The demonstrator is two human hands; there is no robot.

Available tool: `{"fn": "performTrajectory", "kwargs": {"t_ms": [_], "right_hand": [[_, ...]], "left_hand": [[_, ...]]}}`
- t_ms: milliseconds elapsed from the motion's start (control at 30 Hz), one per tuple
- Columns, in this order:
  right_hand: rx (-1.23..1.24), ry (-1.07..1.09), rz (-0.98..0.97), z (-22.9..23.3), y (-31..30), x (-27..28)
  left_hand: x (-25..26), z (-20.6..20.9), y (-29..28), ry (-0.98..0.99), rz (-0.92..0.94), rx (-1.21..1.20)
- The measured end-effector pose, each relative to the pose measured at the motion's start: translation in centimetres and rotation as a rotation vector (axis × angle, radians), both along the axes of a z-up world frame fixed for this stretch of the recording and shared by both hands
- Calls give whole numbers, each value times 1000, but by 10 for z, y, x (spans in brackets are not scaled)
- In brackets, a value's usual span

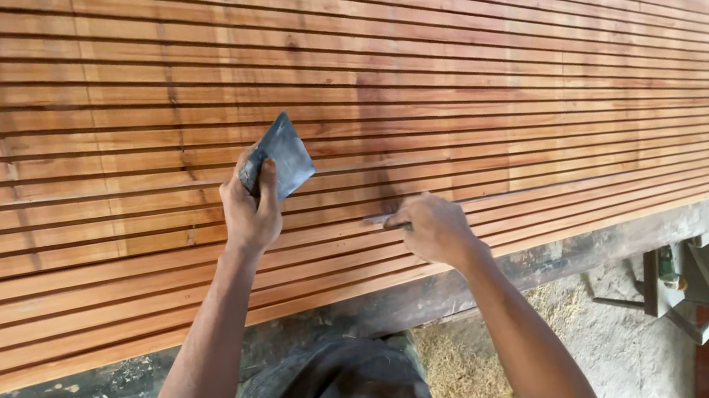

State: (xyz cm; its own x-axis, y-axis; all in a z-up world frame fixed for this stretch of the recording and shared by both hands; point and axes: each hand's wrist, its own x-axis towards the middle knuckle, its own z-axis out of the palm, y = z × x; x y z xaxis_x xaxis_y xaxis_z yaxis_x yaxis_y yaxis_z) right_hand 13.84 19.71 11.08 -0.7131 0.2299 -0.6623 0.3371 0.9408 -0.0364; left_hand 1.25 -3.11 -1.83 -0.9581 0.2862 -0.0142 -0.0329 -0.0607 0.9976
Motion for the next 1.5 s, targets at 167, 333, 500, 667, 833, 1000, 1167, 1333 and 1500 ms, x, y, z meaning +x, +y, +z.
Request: {"fn": "performTrajectory", "kwargs": {"t_ms": [167,333,500,667,833,1000,1167,1333,1500], "right_hand": [[-178,327,-129,30,8,32],[-431,892,-308,54,-19,65],[-251,1123,10,53,-48,74],[-111,766,-43,38,-19,66],[147,174,-706,8,29,70],[242,395,-290,-38,-21,45],[59,286,-192,-35,-103,5],[-212,144,-252,-3,-72,-5],[-460,457,-362,47,-20,30]], "left_hand": [[5,1,-2,-341,-20,189],[54,49,26,-586,-266,508],[95,92,47,-699,-343,374],[55,91,30,-770,-253,777],[21,72,-16,-701,-166,701],[16,55,-36,-734,-44,680],[30,55,-6,-764,-38,692],[24,64,-13,-743,-119,705],[9,79,-37,-700,-444,208]]}}
